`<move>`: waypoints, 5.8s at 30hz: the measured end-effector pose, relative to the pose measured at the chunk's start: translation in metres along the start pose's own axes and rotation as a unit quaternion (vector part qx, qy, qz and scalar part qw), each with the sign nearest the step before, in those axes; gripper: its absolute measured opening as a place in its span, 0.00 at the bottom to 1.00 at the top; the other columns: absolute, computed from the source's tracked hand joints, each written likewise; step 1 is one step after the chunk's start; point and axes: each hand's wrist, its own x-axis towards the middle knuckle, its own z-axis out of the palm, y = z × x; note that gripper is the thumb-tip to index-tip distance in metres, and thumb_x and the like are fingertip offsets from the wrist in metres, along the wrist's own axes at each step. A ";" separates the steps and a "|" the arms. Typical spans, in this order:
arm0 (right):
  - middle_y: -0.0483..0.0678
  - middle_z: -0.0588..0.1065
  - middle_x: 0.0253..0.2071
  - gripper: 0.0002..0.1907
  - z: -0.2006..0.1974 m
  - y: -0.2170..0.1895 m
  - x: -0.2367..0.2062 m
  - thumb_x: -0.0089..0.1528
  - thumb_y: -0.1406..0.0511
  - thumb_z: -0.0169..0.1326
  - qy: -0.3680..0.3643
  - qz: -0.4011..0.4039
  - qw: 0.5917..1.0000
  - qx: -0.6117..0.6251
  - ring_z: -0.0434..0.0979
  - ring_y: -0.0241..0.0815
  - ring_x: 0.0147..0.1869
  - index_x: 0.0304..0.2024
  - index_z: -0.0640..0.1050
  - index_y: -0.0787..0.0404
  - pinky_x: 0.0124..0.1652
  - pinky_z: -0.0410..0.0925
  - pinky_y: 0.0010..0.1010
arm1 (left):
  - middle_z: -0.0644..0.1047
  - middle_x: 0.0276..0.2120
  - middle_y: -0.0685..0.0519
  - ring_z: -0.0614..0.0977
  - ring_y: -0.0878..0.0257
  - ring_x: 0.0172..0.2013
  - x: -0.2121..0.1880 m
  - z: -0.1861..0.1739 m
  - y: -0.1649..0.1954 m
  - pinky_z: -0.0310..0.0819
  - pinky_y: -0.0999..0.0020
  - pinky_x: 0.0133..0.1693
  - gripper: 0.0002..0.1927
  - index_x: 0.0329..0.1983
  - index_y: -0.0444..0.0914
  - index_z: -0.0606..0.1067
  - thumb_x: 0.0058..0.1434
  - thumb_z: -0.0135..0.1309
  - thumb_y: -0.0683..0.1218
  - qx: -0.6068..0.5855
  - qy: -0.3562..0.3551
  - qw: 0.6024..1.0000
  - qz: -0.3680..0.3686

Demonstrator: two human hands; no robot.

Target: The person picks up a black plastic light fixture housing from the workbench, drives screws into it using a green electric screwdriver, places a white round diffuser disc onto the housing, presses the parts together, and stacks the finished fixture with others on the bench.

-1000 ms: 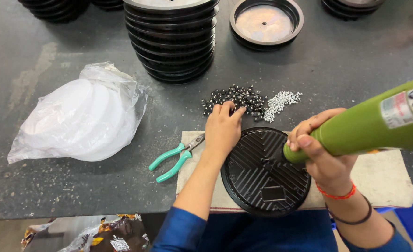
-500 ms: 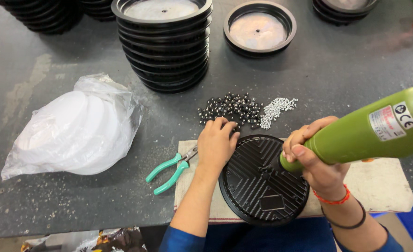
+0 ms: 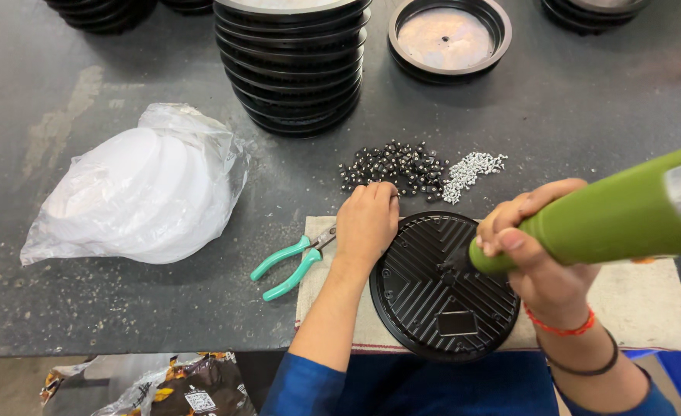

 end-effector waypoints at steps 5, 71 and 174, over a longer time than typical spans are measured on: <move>0.55 0.72 0.32 0.14 0.004 0.009 -0.002 0.66 0.78 0.51 0.002 0.020 0.999 -0.033 0.73 0.43 0.34 0.50 0.64 0.64 0.40 0.71 0.33 | 0.80 0.36 0.52 0.81 0.54 0.40 0.001 0.000 -0.002 0.76 0.60 0.42 0.07 0.43 0.39 0.78 0.61 0.57 0.41 -0.021 0.028 0.999 -0.002; 0.54 0.72 0.32 0.13 -0.006 -0.016 0.007 0.67 0.79 0.50 -0.024 0.007 1.000 0.016 0.74 0.42 0.34 0.49 0.65 0.64 0.41 0.71 0.34 | 0.81 0.42 0.52 0.82 0.54 0.45 -0.062 -0.046 0.066 0.77 0.62 0.49 0.09 0.40 0.37 0.80 0.57 0.58 0.35 -0.257 -0.008 0.964 0.068; 0.59 0.78 0.45 0.12 -0.164 0.097 -0.080 0.78 0.68 0.52 0.164 0.050 0.940 -0.294 0.81 0.45 0.51 0.43 0.70 0.71 0.60 0.73 0.36 | 0.80 0.35 0.52 0.81 0.55 0.37 0.024 -0.280 -0.097 0.73 0.57 0.42 0.15 0.48 0.39 0.79 0.58 0.57 0.35 0.333 0.254 0.902 0.108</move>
